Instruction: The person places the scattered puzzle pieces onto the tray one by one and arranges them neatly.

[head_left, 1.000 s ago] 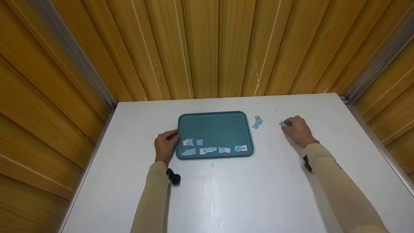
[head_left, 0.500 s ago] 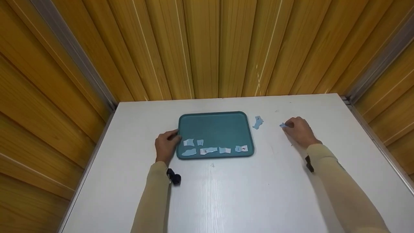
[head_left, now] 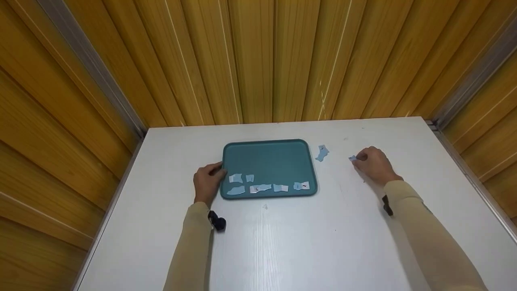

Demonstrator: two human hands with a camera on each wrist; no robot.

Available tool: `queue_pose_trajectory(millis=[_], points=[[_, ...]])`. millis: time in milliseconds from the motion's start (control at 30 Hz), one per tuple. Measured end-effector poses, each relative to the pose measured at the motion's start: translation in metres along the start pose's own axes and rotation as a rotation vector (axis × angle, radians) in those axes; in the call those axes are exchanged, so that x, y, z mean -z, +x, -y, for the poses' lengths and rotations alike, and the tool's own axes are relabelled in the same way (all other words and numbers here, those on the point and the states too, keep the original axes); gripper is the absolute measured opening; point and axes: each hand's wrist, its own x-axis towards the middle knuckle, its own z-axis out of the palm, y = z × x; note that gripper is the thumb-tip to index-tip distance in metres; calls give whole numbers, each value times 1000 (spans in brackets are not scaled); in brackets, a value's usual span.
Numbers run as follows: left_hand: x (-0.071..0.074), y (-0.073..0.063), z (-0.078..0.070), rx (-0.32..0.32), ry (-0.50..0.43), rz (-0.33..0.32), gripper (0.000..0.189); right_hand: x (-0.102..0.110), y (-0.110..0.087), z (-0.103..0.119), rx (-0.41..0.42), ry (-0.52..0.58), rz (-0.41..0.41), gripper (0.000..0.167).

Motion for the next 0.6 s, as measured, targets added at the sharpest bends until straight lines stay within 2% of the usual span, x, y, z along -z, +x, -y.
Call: queue_pose_trajectory(millis=[367, 600], points=[[0, -1, 0, -11, 2, -7, 31, 2, -4, 1, 6, 13, 40, 32], [0, 0, 0, -11, 4, -6, 32, 4, -7, 6, -26, 20, 63, 35]])
